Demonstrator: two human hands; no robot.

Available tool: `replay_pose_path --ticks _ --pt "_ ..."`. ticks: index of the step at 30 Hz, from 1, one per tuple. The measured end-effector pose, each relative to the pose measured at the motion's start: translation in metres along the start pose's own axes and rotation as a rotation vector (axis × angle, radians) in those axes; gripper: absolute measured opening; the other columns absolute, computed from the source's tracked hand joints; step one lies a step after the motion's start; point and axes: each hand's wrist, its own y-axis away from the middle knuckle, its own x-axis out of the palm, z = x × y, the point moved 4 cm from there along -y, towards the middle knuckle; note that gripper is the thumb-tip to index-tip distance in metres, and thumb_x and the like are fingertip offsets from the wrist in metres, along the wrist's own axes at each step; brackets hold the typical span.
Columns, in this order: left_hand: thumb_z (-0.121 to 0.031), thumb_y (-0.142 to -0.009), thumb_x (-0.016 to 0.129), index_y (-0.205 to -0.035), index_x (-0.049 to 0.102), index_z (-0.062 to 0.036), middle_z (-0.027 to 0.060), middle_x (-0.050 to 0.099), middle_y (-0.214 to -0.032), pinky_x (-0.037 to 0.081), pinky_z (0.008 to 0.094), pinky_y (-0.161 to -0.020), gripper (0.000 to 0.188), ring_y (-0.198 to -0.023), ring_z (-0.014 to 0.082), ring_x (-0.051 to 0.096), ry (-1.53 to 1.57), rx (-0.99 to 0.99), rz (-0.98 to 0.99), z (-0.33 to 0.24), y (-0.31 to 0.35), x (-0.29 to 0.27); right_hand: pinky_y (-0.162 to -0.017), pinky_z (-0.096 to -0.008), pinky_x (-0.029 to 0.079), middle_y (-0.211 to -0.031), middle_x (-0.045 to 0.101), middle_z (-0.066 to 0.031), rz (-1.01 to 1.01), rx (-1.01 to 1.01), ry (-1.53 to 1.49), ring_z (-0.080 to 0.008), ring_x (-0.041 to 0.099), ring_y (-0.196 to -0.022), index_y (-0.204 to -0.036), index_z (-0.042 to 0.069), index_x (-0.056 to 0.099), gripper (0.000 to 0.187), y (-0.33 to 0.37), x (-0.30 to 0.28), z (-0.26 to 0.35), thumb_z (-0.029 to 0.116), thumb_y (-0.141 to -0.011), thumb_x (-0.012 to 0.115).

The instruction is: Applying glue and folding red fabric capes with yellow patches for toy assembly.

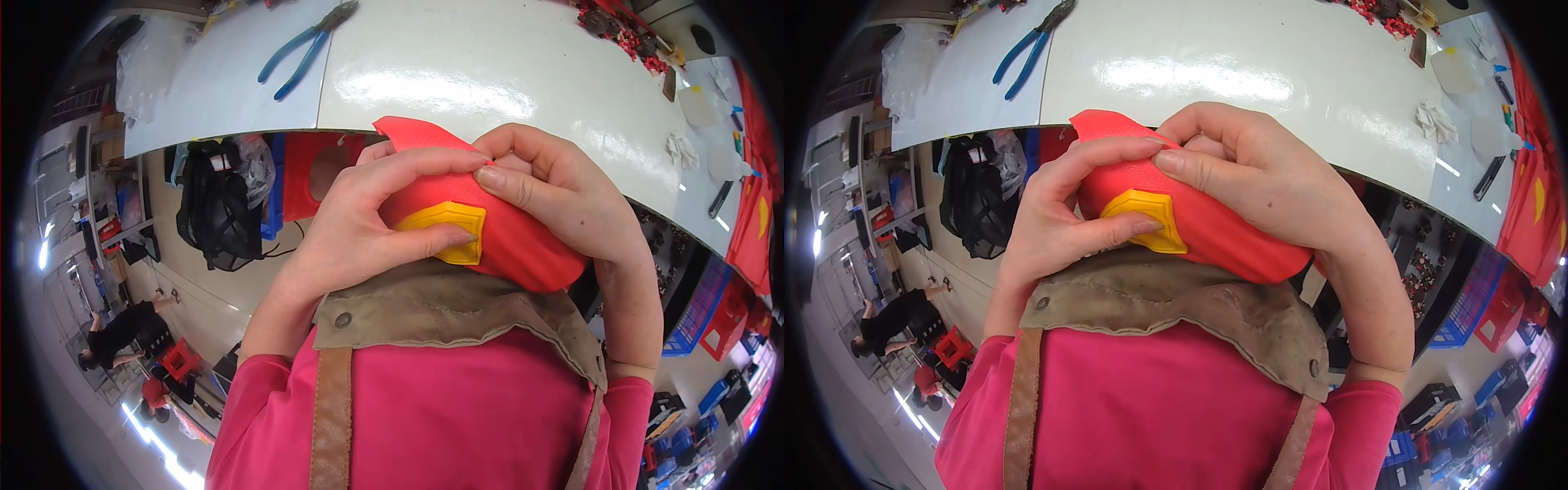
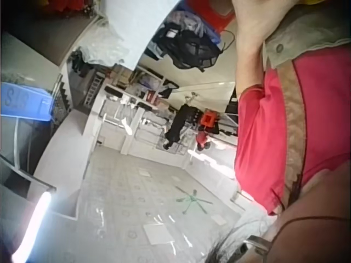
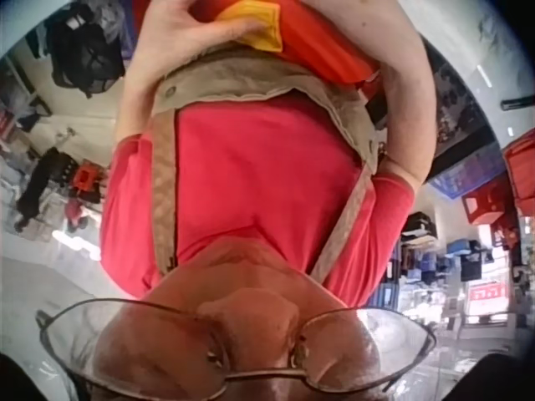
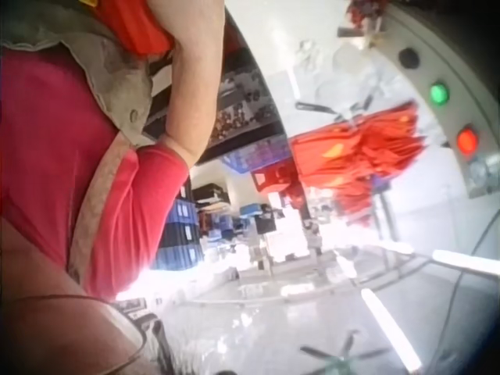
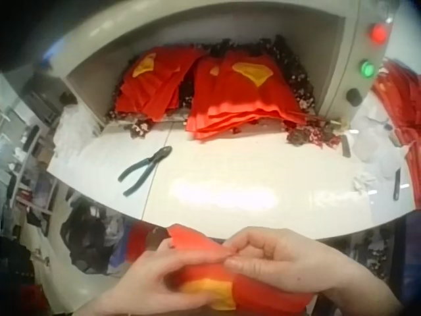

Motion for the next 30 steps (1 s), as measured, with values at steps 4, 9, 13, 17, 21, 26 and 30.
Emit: replay_pose_path --ticks 4,9,13,17,21,26,30 --pt "-0.017 -0.073 0.079 -0.121 0.066 -0.0141 0.0022 0.067 -0.116 0.039 0.0352 -0.100 0.050 -0.105 0.0220 0.053 -0.022 0.023 0.011 -0.001 -0.004 0.000 -0.082 -0.0207 0.049 -0.102 0.066 -0.0048 -0.064 0.017 0.048 -0.0064 0.061 -0.094 -0.121 -0.001 0.052 0.026 0.004 0.001 0.005 0.015 -0.100 0.055" --pt "-0.004 -0.072 0.081 -0.123 0.062 -0.0050 0.0083 0.065 -0.121 0.045 0.0325 -0.099 0.055 -0.109 0.0194 0.060 -0.134 0.115 0.022 -0.007 -0.010 -0.004 -0.083 -0.0207 0.048 -0.102 0.067 -0.0058 -0.110 -0.007 0.141 -0.0071 0.061 -0.095 -0.124 -0.002 0.049 0.030 0.018 -0.004 0.012 0.011 -0.098 0.058" --pt "-0.008 -0.071 0.082 -0.122 0.063 -0.0081 0.0054 0.067 -0.118 0.045 0.0328 -0.095 0.054 -0.100 0.0197 0.062 -0.248 0.337 0.035 -0.018 -0.019 0.003 -0.082 -0.0208 0.048 -0.100 0.068 -0.0057 -0.133 -0.031 0.135 -0.0070 0.061 -0.093 -0.126 -0.002 0.048 0.037 0.033 -0.014 0.017 0.006 -0.093 0.063" --pt "-0.014 -0.076 0.077 -0.122 0.064 -0.0138 0.0019 0.069 -0.100 0.040 0.0313 -0.086 0.048 -0.080 0.0165 0.059 -0.236 0.408 0.062 -0.027 -0.023 0.014 -0.075 -0.0209 0.049 -0.094 0.068 -0.0061 -0.194 -0.064 0.152 -0.0060 0.060 -0.086 -0.124 0.000 0.050 0.034 0.050 -0.014 0.021 0.009 -0.094 0.063" --pt "-0.014 -0.076 0.078 -0.123 0.063 -0.0132 0.0019 0.068 -0.096 0.043 0.0299 -0.080 0.050 -0.078 0.0175 0.059 -0.150 0.462 0.076 -0.028 -0.024 0.022 -0.076 -0.0206 0.049 -0.094 0.068 -0.0064 -0.237 -0.069 0.150 -0.0063 0.061 -0.086 -0.123 0.000 0.051 0.033 0.066 -0.013 0.026 0.009 -0.094 0.063" --pt "-0.014 -0.075 0.079 -0.124 0.062 -0.0105 0.0048 0.068 -0.105 0.050 0.0310 -0.073 0.052 -0.082 0.0227 0.064 -0.014 0.427 0.063 -0.021 -0.020 0.028 -0.080 -0.0196 0.047 -0.098 0.066 -0.0031 -0.215 0.032 0.151 -0.0058 0.059 -0.091 -0.125 -0.002 0.048 0.039 0.068 -0.009 0.026 0.004 -0.090 0.065" --pt "-0.014 -0.076 0.078 -0.124 0.061 -0.0075 0.0080 0.068 -0.110 0.052 0.0325 -0.081 0.051 -0.090 0.0239 0.066 -0.018 0.393 0.088 -0.029 -0.008 0.022 -0.082 -0.0196 0.047 -0.099 0.065 -0.0040 -0.176 -0.010 0.091 -0.0058 0.059 -0.093 -0.125 -0.002 0.048 0.038 0.068 0.000 0.029 0.004 -0.091 0.064"
